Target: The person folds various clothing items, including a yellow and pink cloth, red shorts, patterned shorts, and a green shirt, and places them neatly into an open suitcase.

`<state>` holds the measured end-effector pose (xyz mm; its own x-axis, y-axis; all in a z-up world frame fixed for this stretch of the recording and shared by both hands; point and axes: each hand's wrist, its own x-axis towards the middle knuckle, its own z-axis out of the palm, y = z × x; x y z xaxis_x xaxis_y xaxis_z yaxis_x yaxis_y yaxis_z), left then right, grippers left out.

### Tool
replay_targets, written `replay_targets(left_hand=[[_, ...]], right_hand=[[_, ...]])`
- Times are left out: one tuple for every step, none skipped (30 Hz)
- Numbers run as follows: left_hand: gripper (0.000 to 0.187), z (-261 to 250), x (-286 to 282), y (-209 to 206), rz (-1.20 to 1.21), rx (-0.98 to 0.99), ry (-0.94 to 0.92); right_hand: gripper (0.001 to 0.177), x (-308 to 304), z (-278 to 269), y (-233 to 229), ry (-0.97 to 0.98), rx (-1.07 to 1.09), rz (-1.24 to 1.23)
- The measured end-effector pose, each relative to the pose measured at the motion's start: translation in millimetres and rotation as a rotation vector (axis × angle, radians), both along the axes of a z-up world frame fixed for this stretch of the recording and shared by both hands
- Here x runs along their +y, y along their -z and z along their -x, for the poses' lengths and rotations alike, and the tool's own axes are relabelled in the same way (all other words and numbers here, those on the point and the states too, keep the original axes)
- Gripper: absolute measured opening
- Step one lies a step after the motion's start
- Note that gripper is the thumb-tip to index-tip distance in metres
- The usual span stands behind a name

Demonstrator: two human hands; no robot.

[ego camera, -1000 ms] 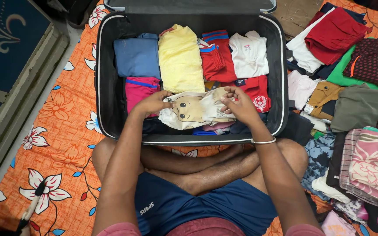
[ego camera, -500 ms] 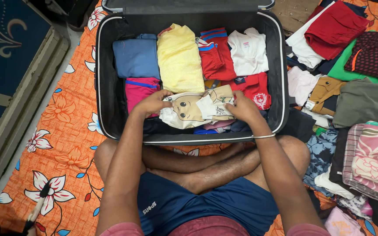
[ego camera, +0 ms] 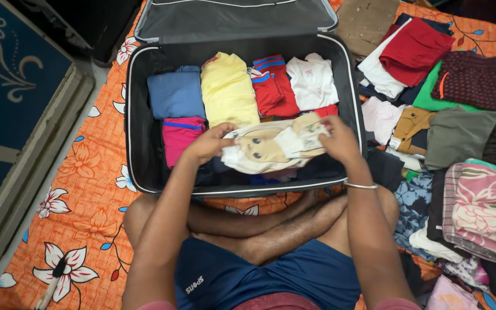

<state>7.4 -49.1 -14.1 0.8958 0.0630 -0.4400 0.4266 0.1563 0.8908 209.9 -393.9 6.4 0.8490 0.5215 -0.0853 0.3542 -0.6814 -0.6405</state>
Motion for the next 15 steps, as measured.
replay_targets(left_hand=[[0.041, -6.8, -7.8, 1.5, -0.002, -0.008, -0.037], [0.041, -17.0, -17.0, 4.0, -0.005, -0.017, -0.068], [0.042, -26.3, -24.7, 7.1, -0.009, -0.027, -0.098], [0.042, -33.7, -32.9, 11.4, -0.040, -0.020, -0.116], [0.043, -40.4, -41.3, 16.0, -0.071, -0.014, -0.133], [0.043, -44.6, -49.2, 20.6, -0.101, -0.005, -0.149], [0.044, -47.4, -55.4, 24.0, -0.119, 0.006, -0.152], [0.045, -49.0, -59.5, 25.6, -0.139, 0.017, -0.160], [0.045, -50.3, -62.2, 25.5, -0.158, 0.028, -0.168], [0.046, -49.9, -62.0, 23.7, -0.106, 0.042, -0.180], [0.046, -48.8, -60.7, 21.0, -0.054, 0.057, -0.192], [0.046, -47.2, -59.2, 18.3, -0.004, 0.074, -0.205], [0.046, -46.6, -59.0, 15.9, 0.016, 0.079, -0.219], [0.046, -46.8, -57.9, 13.4, 0.034, 0.082, -0.233], [0.047, -46.6, -56.6, 11.5, 0.053, 0.085, -0.247]], right_hand=[[0.046, -7.0, -2.1, -8.1, 0.037, 0.002, -0.008], [0.045, -11.7, -4.0, -13.5, 0.080, 0.001, -0.018], [0.045, -10.4, -5.3, -14.6, 0.045, -0.045, 0.018], [0.046, -9.4, -3.6, -12.7, 0.018, -0.088, 0.056], [0.047, -10.4, -3.8, -11.6, -0.009, -0.131, 0.094], [0.046, -12.0, -2.6, -9.3, -0.025, -0.184, 0.101], [0.046, -9.3, 0.6, -5.1, -0.042, -0.237, 0.108], [0.045, -3.8, 3.1, -1.4, -0.064, -0.291, 0.114], [0.044, 0.4, 5.3, 1.3, -0.110, -0.266, 0.084], [0.043, 4.9, 8.3, 4.2, -0.158, -0.238, 0.052], [0.042, 7.7, 10.6, 6.3, -0.206, -0.211, 0.020], [0.043, 13.1, 14.4, 9.2, -0.319, -0.251, 0.041], [0.044, 20.4, 19.2, 11.5, -0.432, -0.291, 0.063], [0.045, 27.1, 23.5, 10.9, -0.545, -0.332, 0.082], [0.049, 33.2, 28.8, 8.1, -0.540, -0.353, 0.157]])
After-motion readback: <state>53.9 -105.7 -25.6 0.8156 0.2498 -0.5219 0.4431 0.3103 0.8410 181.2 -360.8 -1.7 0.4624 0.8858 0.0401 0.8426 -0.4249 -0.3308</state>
